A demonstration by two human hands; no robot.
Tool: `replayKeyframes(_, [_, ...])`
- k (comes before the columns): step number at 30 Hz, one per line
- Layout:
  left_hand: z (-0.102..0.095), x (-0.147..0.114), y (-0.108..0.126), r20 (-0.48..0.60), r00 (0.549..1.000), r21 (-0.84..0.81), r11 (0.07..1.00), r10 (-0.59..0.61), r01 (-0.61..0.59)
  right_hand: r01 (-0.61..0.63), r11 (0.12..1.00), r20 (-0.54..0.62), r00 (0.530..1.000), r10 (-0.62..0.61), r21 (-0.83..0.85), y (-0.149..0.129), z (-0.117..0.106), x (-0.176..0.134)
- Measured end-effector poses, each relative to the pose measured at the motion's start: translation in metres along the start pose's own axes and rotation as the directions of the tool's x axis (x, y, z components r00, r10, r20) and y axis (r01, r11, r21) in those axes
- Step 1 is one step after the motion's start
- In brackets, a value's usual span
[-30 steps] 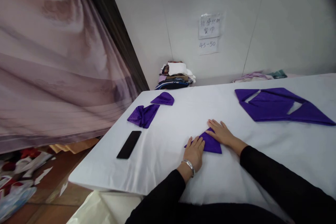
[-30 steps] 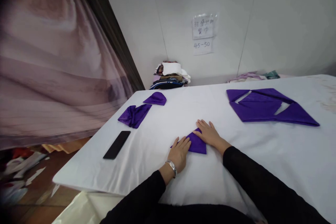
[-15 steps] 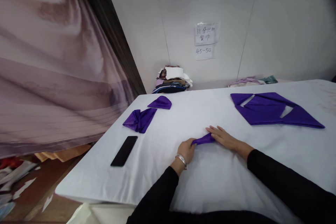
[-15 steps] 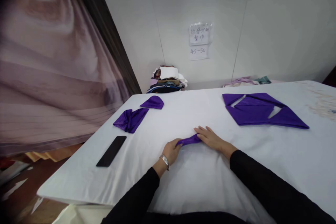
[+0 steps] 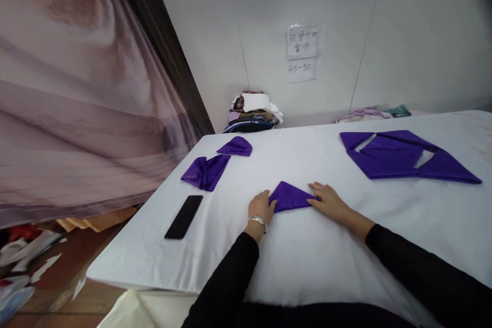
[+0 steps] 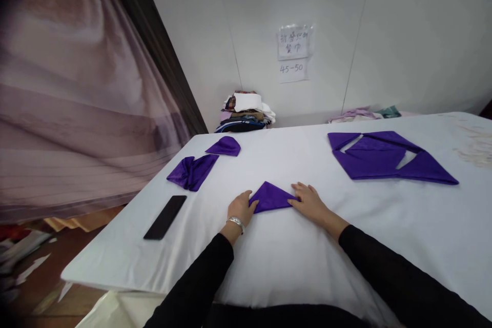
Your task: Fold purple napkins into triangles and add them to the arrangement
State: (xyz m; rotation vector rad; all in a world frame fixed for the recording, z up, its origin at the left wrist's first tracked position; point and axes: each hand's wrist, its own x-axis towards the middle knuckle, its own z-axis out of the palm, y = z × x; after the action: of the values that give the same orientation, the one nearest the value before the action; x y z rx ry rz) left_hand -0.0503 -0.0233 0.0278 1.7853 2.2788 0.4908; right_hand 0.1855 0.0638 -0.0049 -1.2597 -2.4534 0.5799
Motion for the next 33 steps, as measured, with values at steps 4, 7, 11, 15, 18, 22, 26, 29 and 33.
replayKeyframes(4, [0.004, -0.006, 0.01, -0.028, 0.989, 0.071, 0.987, 0.146, -0.144, -0.029, 0.999, -0.047, 0.999, 0.028, -0.023, -0.001, 0.0, -0.006])
replayKeyframes(7, [0.016, -0.007, 0.017, 0.024, 0.934, 0.152, 0.922, 0.357, -0.356, -0.025, 0.999, -0.047, 0.999, 0.022, -0.046, -0.001, -0.001, -0.009])
replayKeyframes(11, [0.031, -0.006, 0.018, 0.164, 0.906, 0.198, 0.887, 0.39, -0.417, -0.095, 0.986, -0.067, 0.994, 0.086, -0.14, -0.001, -0.003, -0.011])
replayKeyframes(15, [0.035, -0.004, 0.015, 0.179, 0.908, 0.223, 0.883, 0.379, -0.413, -0.034, 0.977, -0.144, 0.99, 0.004, -0.21, -0.028, -0.003, -0.01])
replayKeyframes(18, [0.037, -0.004, 0.015, 0.178, 0.907, 0.258, 0.871, 0.382, -0.418, 0.207, 0.968, -0.068, 0.974, -0.218, -0.141, -0.072, 0.003, 0.0])
replayKeyframes(22, [0.041, -0.003, 0.014, 0.187, 0.889, 0.3, 0.838, 0.417, -0.456, 0.333, 0.942, 0.049, 0.942, -0.332, -0.033, -0.117, 0.021, 0.022])
replayKeyframes(26, [0.044, -0.001, 0.013, 0.221, 0.884, 0.307, 0.832, 0.411, -0.463, 0.226, 0.974, 0.13, 0.965, -0.226, 0.016, -0.116, 0.037, 0.038])
replayKeyframes(29, [0.041, -0.001, 0.015, 0.222, 0.895, 0.296, 0.848, 0.386, -0.439, 0.21, 0.978, 0.124, 0.97, -0.207, -0.013, -0.096, 0.038, 0.039])
replayKeyframes(33, [0.037, -0.001, 0.016, 0.194, 0.909, 0.26, 0.874, 0.368, -0.41, 0.178, 0.977, 0.098, 0.981, -0.167, -0.121, -0.066, 0.031, 0.031])
